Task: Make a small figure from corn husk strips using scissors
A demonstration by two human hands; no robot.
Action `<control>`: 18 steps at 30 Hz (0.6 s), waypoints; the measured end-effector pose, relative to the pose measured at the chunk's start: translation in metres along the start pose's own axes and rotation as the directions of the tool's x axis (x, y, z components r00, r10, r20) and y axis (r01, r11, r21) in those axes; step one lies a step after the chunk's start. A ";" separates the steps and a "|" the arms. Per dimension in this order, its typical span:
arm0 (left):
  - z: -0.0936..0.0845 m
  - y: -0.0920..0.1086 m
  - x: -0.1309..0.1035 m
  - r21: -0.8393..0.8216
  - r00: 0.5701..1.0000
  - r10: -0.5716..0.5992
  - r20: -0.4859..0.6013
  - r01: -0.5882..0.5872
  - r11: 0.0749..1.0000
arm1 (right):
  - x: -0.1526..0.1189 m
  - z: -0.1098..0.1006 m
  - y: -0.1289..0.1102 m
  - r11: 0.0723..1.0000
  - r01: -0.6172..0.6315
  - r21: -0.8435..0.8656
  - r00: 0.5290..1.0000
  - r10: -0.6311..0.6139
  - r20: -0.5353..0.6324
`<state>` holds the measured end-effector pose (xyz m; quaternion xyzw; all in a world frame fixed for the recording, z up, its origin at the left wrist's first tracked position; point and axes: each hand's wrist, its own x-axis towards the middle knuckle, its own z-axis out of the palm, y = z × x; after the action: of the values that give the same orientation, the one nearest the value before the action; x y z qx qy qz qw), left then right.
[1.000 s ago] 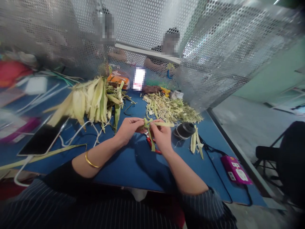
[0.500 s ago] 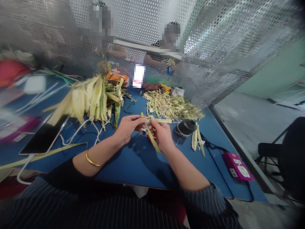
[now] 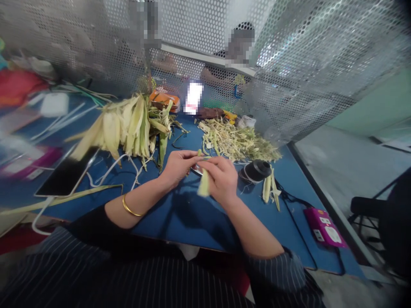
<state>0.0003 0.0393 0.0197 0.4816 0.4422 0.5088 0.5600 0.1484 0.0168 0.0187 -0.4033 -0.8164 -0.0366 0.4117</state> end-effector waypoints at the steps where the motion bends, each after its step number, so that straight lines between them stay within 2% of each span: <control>1: 0.001 -0.001 -0.001 0.030 0.999 0.007 0.039 -0.008 1.000 | 0.001 -0.002 0.002 0.997 -0.069 0.045 0.996 0.071 -0.056; 3: 0.001 -0.002 -0.003 0.085 0.994 -0.002 0.111 -0.007 0.996 | 0.004 -0.004 0.005 0.967 -0.211 0.145 0.971 0.225 -0.084; 5: 0.001 -0.002 -0.004 0.131 0.985 -0.031 0.168 0.009 0.991 | 0.007 -0.005 0.009 0.920 -0.338 0.197 0.937 0.348 -0.016; 8: 0.001 -0.002 -0.004 0.155 0.969 -0.083 0.232 0.047 0.987 | 0.008 -0.003 0.014 0.870 -0.468 0.158 0.884 0.463 0.071; 11: 0.002 0.000 -0.006 0.132 0.966 -0.100 0.240 0.069 0.989 | 0.007 -0.001 0.014 0.852 -0.513 0.108 0.858 0.505 0.090; 15: 0.005 0.002 -0.009 0.158 0.978 -0.071 0.194 0.041 0.987 | 0.007 0.000 0.015 0.838 -0.536 0.100 0.842 0.523 0.129; 18: 0.005 0.002 -0.009 0.161 0.987 -0.052 0.153 0.027 0.987 | 0.008 -0.003 0.019 0.824 -0.543 0.161 0.834 0.506 0.220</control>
<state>0.0043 0.0302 0.0222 0.5544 0.4454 0.4212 0.5629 0.1607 0.0337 0.0207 -0.5671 -0.7040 0.2013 0.3772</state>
